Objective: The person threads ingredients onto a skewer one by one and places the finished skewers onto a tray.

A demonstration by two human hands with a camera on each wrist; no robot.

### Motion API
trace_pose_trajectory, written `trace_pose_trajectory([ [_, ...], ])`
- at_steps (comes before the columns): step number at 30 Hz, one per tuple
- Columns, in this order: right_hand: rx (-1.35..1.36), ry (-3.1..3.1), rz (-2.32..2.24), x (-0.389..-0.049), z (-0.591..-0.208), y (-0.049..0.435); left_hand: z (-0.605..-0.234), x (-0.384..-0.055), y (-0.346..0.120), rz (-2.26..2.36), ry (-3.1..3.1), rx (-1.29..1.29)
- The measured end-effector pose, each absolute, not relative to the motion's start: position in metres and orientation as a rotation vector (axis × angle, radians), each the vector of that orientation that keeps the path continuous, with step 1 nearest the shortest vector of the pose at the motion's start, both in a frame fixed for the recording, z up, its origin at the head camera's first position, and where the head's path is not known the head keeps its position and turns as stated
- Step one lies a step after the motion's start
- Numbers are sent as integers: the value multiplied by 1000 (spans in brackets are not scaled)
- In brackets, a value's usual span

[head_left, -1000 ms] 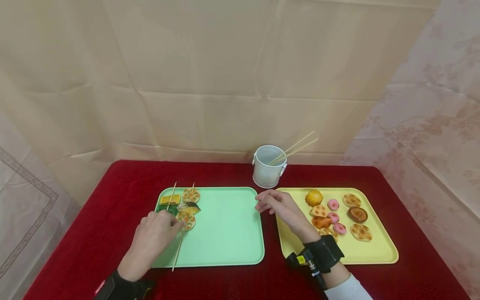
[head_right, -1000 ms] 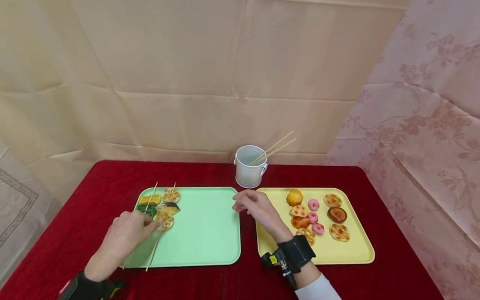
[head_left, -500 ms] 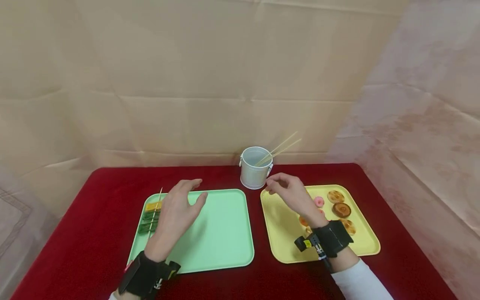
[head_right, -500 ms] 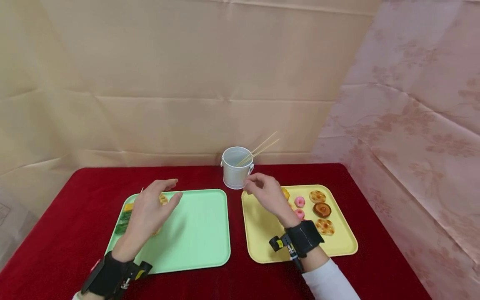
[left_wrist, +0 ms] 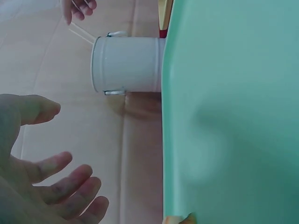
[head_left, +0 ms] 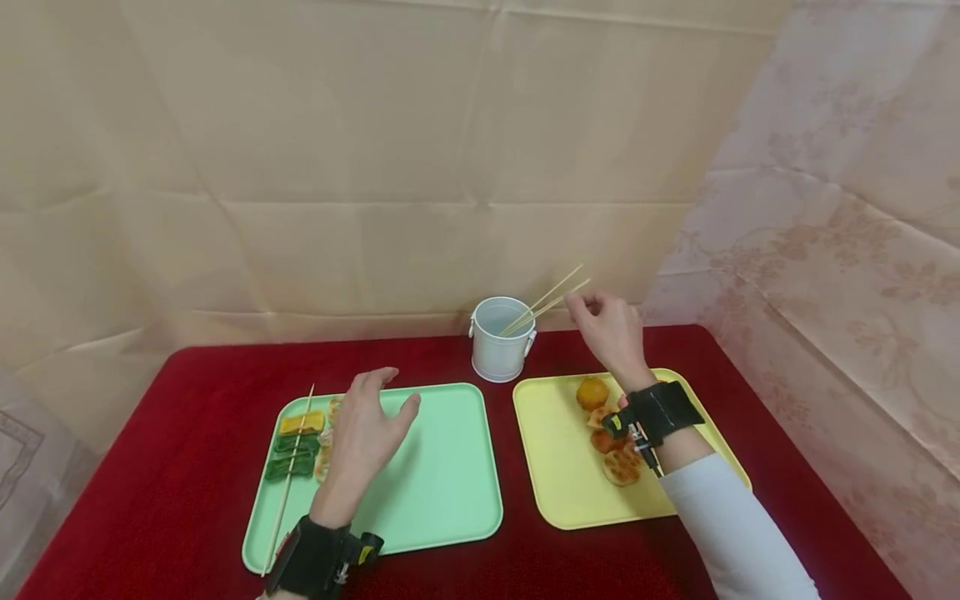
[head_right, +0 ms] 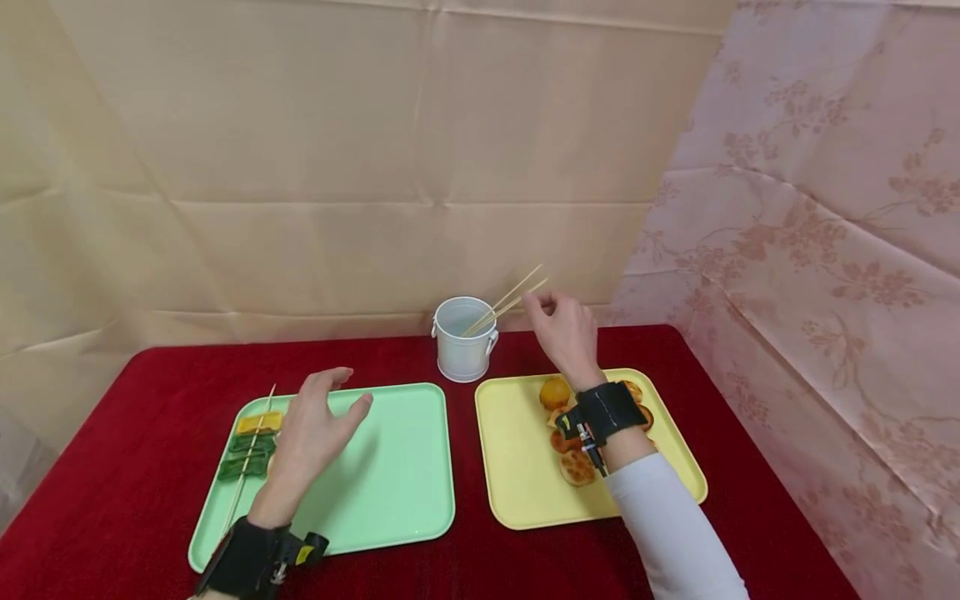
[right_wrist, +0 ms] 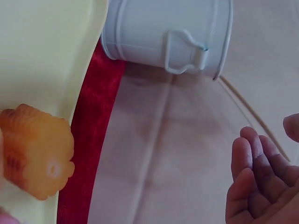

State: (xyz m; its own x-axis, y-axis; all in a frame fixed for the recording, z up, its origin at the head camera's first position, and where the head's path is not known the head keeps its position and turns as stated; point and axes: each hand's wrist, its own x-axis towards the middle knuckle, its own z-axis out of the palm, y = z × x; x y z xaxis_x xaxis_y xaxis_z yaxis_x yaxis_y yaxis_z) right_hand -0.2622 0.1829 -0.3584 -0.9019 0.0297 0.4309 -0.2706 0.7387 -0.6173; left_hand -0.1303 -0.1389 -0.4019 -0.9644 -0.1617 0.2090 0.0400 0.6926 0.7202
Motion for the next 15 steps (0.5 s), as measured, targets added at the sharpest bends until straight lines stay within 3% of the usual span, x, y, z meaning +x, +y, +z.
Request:
trace_pose_trajectory([
  [15, 91, -2496, 1069, -271, -354, 182, -410, -128, -131, -1217, -2613, 150],
])
